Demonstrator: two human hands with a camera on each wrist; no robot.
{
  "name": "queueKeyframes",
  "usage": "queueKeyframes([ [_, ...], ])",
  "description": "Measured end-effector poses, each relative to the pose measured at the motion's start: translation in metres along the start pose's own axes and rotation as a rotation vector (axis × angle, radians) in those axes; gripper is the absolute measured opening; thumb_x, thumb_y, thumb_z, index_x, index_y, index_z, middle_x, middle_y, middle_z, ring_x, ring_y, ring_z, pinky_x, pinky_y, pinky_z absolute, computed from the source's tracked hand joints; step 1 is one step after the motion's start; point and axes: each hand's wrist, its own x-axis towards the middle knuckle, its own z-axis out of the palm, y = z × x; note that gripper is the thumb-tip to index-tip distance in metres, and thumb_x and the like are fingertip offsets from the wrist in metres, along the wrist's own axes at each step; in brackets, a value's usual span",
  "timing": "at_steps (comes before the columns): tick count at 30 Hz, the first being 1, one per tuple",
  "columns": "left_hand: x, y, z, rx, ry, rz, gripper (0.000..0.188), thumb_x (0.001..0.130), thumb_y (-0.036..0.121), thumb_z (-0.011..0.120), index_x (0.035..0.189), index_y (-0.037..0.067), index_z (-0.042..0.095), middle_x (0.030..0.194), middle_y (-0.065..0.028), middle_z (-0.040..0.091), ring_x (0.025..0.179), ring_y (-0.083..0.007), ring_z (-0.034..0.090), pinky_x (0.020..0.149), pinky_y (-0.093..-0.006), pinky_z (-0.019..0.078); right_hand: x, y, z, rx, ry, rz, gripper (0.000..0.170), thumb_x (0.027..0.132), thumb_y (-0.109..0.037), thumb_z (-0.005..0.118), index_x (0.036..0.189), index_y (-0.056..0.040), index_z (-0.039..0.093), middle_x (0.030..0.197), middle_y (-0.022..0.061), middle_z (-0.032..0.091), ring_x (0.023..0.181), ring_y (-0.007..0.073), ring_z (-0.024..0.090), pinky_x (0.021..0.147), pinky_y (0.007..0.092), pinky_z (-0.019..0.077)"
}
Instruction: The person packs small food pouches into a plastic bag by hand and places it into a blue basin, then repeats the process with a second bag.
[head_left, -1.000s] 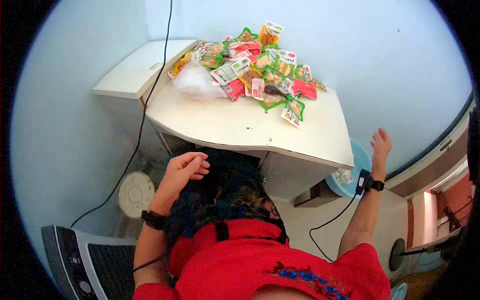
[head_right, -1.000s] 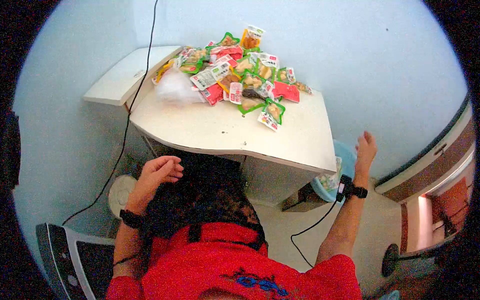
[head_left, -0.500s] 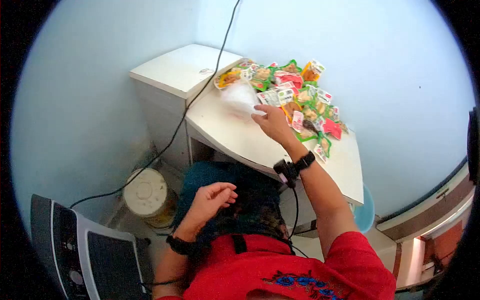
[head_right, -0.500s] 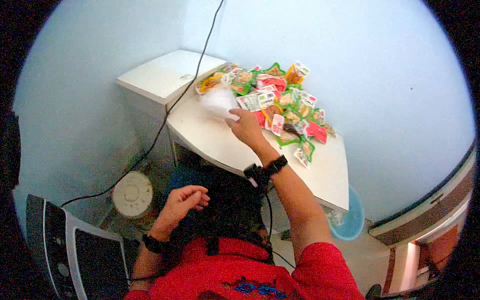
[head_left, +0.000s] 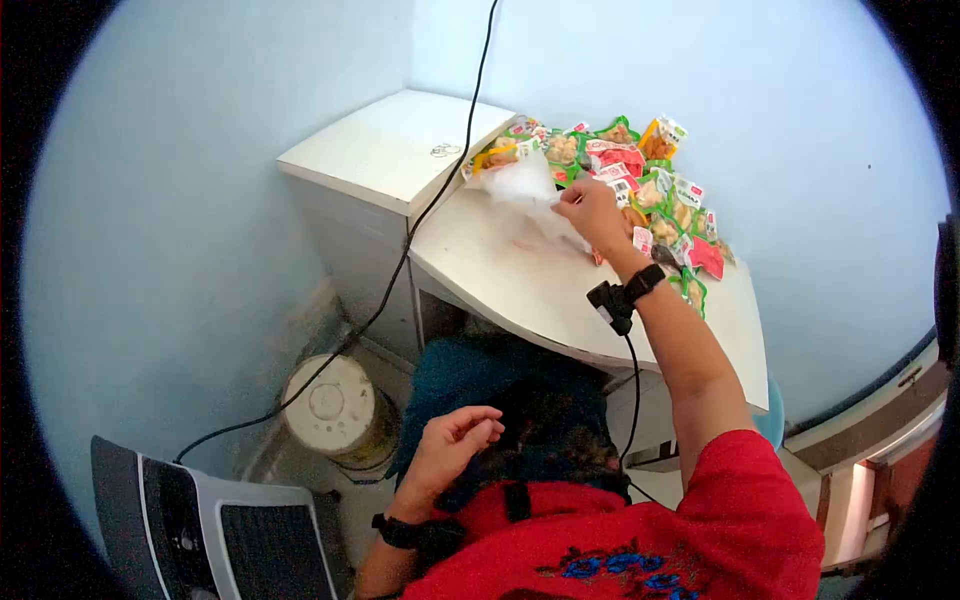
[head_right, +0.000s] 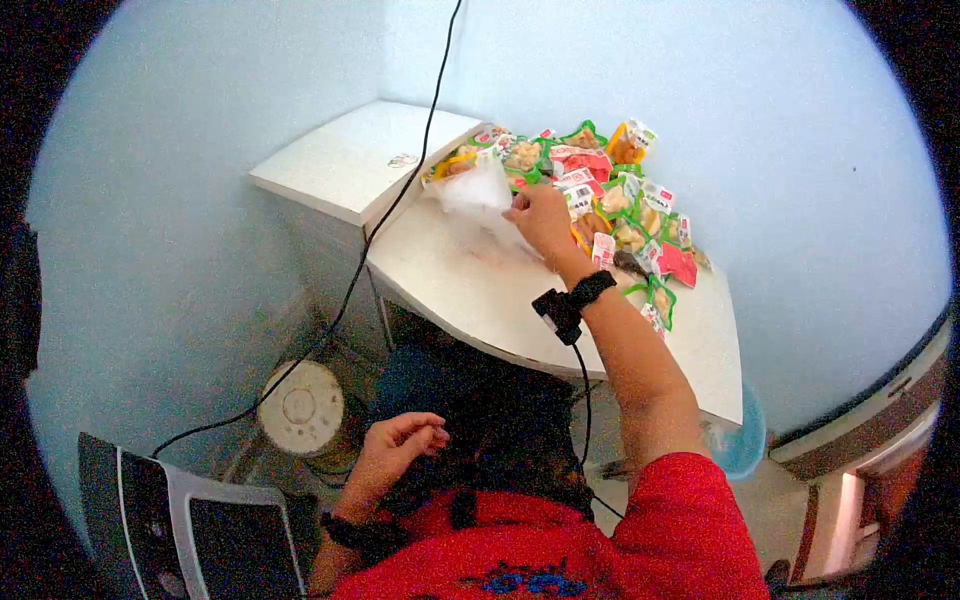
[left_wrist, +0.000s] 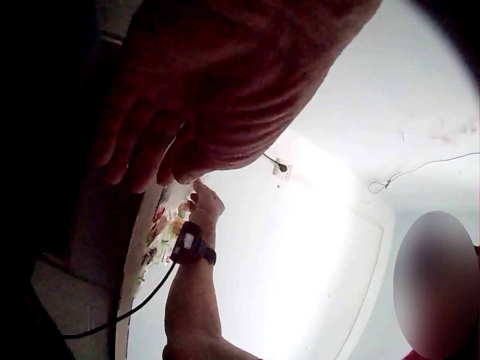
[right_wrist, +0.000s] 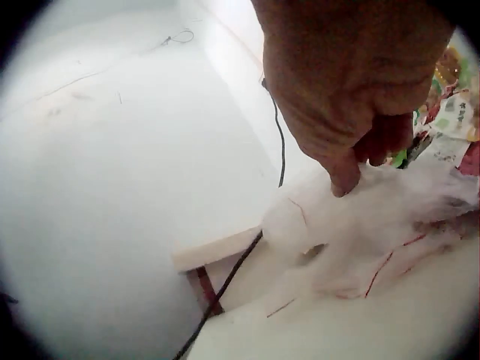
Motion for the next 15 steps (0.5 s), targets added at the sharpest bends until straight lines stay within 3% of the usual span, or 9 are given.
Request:
queueKeyframes([
  [6, 0.012, -0.001, -0.001, -0.013, -0.009, 0.034, 0.025, 0.098, 0.014, 0.055, 0.118, 0.000, 0.063, 0.101, -0.0053, 0.069, 0.090, -0.0112, 0.064, 0.079, -0.0252, 0.0519, 0.000, 0.023, -0.008, 0.111, 0.041, 0.132, 0.019, 0.080, -0.020, 0.070, 0.079, -0.0014, 0.072, 0.070, 0.0148, 0.068, 0.061, 0.0237, 0.065, 0.059, 0.0361, 0.0507],
  [9, 0.015, 0.006, -0.003, 0.027, 0.011, 0.042, 0.025, 0.098, 0.014, 0.056, 0.118, 0.000, 0.063, 0.102, -0.0064, 0.069, 0.090, -0.0124, 0.064, 0.078, -0.0262, 0.0525, -0.008, 0.017, -0.016, 0.272, 0.050, 0.325, 0.024, 0.085, -0.023, 0.063, 0.082, 0.0005, 0.071, 0.068, 0.0117, 0.068, 0.056, 0.0214, 0.063, 0.055, 0.0355, 0.0501],
  [15, 0.032, 0.023, -0.008, 0.070, 0.078, 0.095, 0.026, 0.098, 0.014, 0.057, 0.119, 0.000, 0.062, 0.106, -0.0095, 0.069, 0.092, -0.0163, 0.066, 0.077, -0.0279, 0.0543, -0.016, 0.023, -0.016, 0.308, 0.127, 0.494, 0.030, 0.084, -0.024, 0.059, 0.081, 0.0034, 0.069, 0.066, 0.0087, 0.066, 0.054, 0.0192, 0.062, 0.051, 0.0362, 0.0507],
])
